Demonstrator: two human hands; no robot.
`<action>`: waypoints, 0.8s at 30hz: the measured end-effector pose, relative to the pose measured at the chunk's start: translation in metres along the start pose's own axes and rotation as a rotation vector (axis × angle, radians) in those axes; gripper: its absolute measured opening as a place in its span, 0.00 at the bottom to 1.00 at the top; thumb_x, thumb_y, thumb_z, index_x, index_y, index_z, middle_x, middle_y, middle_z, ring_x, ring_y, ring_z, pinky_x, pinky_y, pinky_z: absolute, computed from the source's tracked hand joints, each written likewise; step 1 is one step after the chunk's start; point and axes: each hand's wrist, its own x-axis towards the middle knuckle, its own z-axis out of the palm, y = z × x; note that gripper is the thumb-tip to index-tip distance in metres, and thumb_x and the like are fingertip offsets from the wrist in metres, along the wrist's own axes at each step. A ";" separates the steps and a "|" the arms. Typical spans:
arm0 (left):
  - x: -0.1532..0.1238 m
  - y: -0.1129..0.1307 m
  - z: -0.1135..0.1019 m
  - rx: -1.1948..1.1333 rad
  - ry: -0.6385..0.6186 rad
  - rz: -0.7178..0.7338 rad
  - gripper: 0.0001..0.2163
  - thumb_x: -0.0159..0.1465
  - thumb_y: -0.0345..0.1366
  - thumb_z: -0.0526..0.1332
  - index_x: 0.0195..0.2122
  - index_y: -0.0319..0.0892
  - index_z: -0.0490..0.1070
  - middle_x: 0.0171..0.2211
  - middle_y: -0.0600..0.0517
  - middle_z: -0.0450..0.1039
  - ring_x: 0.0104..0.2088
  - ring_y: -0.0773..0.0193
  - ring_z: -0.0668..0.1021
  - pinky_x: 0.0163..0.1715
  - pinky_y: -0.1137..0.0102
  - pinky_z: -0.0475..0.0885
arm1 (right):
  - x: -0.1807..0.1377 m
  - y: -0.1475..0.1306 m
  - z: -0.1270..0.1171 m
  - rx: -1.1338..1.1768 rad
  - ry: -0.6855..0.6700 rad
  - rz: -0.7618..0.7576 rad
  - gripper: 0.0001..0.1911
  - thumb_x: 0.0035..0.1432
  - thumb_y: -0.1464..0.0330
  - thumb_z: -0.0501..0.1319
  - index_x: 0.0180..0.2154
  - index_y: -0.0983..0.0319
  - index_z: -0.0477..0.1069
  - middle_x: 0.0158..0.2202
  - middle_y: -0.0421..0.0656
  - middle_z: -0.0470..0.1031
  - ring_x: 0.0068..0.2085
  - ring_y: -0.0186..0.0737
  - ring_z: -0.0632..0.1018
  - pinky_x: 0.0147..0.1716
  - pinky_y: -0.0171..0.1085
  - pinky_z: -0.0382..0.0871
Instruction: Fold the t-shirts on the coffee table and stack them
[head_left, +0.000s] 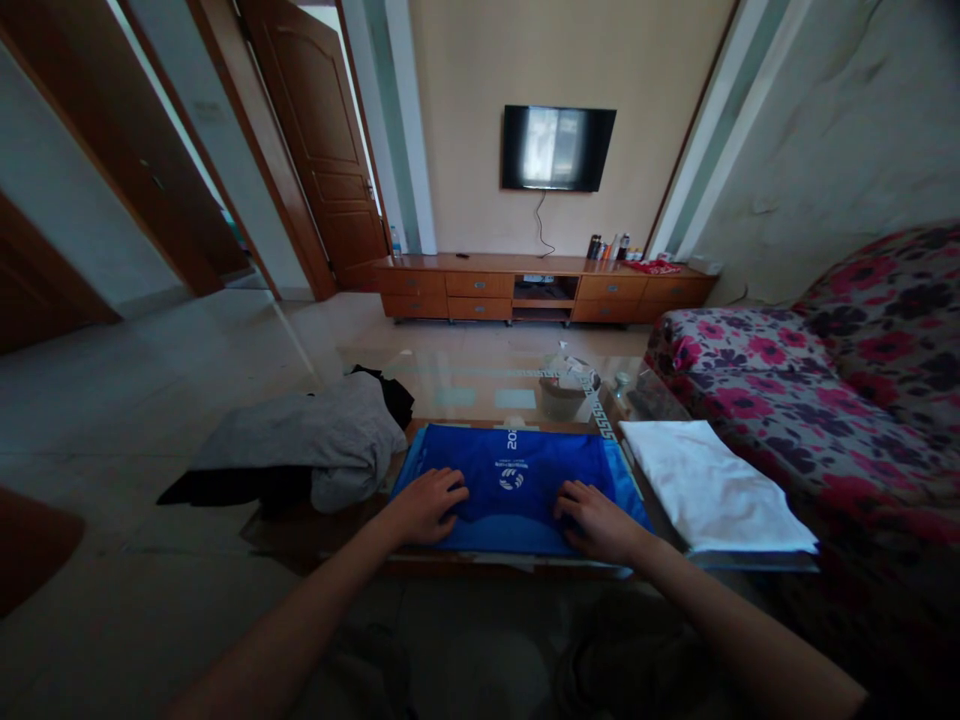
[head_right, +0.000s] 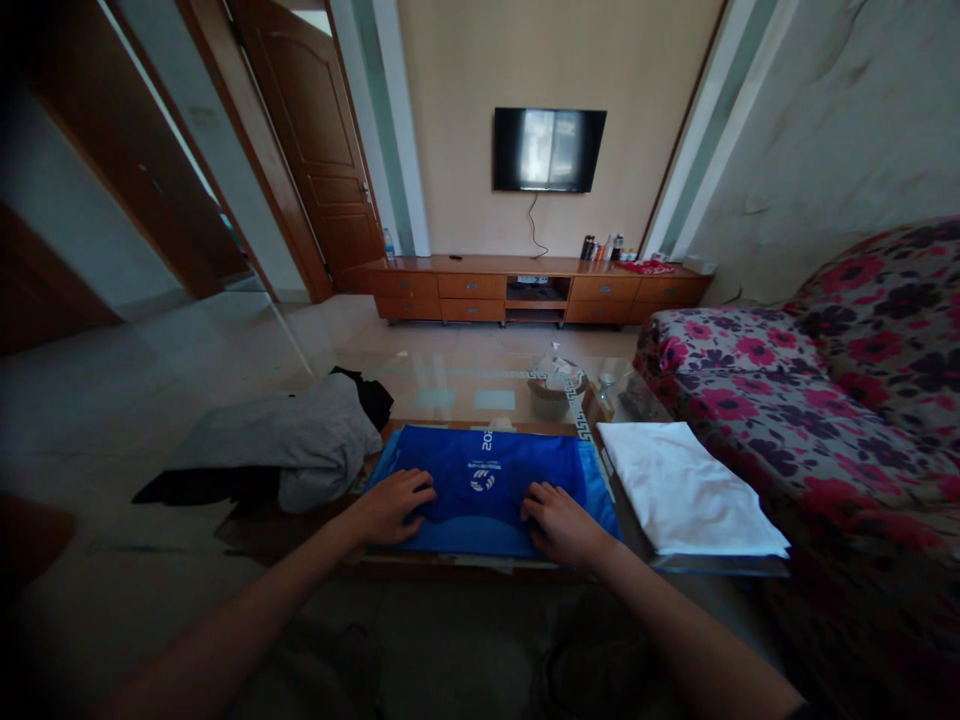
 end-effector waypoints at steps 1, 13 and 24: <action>0.002 0.000 0.004 0.002 0.002 0.011 0.13 0.61 0.33 0.62 0.48 0.48 0.72 0.50 0.46 0.71 0.48 0.53 0.74 0.48 0.60 0.69 | 0.002 0.002 0.002 0.009 0.013 -0.009 0.16 0.57 0.71 0.62 0.48 0.58 0.74 0.51 0.47 0.70 0.52 0.47 0.71 0.54 0.45 0.62; 0.000 0.005 -0.012 -0.185 0.078 -0.025 0.07 0.67 0.31 0.57 0.44 0.45 0.72 0.43 0.49 0.74 0.45 0.58 0.75 0.47 0.63 0.68 | 0.001 0.011 -0.008 0.299 0.052 0.017 0.08 0.57 0.74 0.60 0.39 0.60 0.74 0.38 0.43 0.77 0.39 0.40 0.77 0.42 0.35 0.68; -0.006 0.009 0.000 -0.116 -0.132 -0.010 0.06 0.62 0.28 0.58 0.39 0.46 0.69 0.41 0.50 0.72 0.42 0.59 0.75 0.42 0.66 0.68 | 0.002 0.008 0.000 0.217 -0.106 0.016 0.10 0.54 0.72 0.64 0.40 0.59 0.76 0.41 0.44 0.77 0.41 0.41 0.77 0.42 0.35 0.66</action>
